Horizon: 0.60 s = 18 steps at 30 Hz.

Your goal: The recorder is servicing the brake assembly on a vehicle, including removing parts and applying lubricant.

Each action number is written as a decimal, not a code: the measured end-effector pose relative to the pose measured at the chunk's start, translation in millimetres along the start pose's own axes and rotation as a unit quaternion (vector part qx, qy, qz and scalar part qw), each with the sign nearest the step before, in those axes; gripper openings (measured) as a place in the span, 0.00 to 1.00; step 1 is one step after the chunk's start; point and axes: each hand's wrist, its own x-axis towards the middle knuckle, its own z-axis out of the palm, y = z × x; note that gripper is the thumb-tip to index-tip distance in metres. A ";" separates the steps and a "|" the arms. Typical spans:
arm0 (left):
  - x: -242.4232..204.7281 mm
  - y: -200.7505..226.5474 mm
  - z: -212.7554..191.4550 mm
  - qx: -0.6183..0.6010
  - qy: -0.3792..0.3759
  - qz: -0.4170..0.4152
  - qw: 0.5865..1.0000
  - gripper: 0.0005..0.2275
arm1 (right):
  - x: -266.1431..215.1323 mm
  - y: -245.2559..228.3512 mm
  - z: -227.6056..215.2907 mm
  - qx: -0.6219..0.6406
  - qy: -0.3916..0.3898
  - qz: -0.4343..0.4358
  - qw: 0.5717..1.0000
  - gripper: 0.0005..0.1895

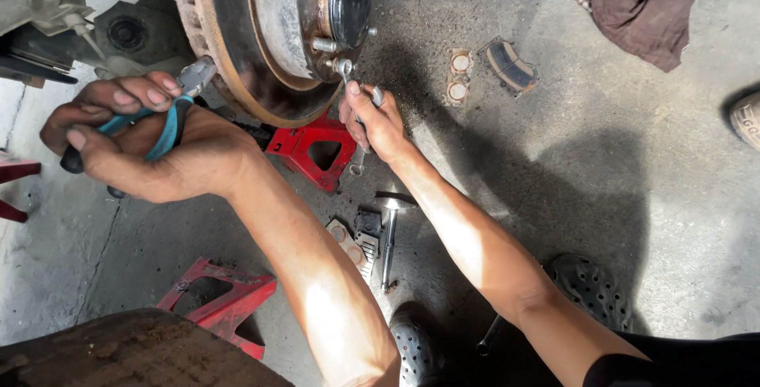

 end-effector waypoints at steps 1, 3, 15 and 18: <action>0.0 -1.3 1.4 -0.004 0.000 0.004 1.000 0.10 | 3.1 0.2 -4.6 -0.001 -0.008 0.003 1.000 0.31; -0.2 -2.4 2.1 -0.008 0.000 0.011 1.000 0.10 | 7.6 3.5 -13.7 -0.001 -0.019 0.005 1.000 0.32; -1.1 -6.5 3.6 -0.053 0.048 -0.012 0.997 0.10 | -13.4 -5.0 23.1 0.041 0.103 0.084 0.990 0.30; -0.2 -6.9 1.3 -0.036 0.033 0.000 0.999 0.10 | -16.3 -14.6 40.8 0.087 0.122 0.114 0.982 0.30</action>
